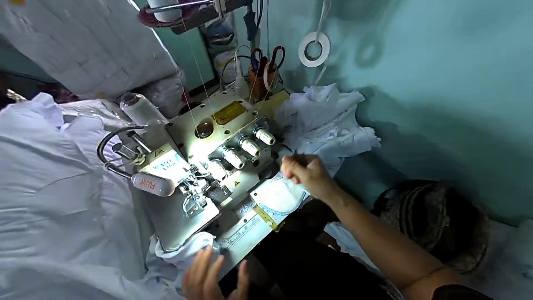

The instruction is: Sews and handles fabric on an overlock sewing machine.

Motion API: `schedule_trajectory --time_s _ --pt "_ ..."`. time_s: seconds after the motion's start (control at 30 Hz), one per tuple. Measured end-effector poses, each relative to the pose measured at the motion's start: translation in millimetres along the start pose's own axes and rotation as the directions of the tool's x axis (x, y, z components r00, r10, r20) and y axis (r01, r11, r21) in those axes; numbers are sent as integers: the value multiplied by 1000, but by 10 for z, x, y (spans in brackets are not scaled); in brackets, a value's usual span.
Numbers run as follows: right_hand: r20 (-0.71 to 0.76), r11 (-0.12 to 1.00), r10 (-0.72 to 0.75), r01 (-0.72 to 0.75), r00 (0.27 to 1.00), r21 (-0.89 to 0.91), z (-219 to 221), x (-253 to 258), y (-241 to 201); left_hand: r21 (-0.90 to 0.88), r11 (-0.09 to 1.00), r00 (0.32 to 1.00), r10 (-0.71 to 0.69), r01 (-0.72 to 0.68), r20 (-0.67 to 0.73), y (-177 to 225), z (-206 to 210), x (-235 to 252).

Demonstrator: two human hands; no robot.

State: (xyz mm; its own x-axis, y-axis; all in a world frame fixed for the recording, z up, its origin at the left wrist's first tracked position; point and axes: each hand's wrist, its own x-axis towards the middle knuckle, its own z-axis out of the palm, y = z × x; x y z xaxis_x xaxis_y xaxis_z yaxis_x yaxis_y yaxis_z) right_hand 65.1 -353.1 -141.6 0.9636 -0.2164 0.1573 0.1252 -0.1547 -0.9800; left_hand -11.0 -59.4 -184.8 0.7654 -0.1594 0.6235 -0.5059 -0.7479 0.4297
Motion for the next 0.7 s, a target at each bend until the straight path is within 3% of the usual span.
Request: schedule_trajectory --time_s 0.1,0.17,0.27,0.33,0.4,0.47,0.57,0.7 --pt "-179 996 0 17 984 92 -257 224 -125 -118 983 990 133 -139 -57 259 234 -32" --pt "-321 983 20 40 947 180 -364 322 -214 -204 964 985 174 -173 -15 218 399 -42" --pt "-414 965 4 104 910 239 -503 342 -223 -315 942 986 148 -118 73 58 612 -34" --pt "-401 966 -20 121 916 229 -539 392 -203 -366 928 990 106 -65 94 -50 754 19" --pt "-345 994 -47 78 937 78 -595 580 -226 -393 919 993 36 11 112 -96 884 65" --pt "-272 978 -48 -10 961 -208 -654 899 -324 -402 908 987 -60 117 152 -119 998 58" --pt "-177 812 -58 -57 982 -582 -719 1595 -550 -309 937 980 -114 161 164 -137 1093 12" --pt "-124 527 2 -106 992 -843 -686 2452 -840 -218 973 983 -39 78 178 -106 1082 -31"
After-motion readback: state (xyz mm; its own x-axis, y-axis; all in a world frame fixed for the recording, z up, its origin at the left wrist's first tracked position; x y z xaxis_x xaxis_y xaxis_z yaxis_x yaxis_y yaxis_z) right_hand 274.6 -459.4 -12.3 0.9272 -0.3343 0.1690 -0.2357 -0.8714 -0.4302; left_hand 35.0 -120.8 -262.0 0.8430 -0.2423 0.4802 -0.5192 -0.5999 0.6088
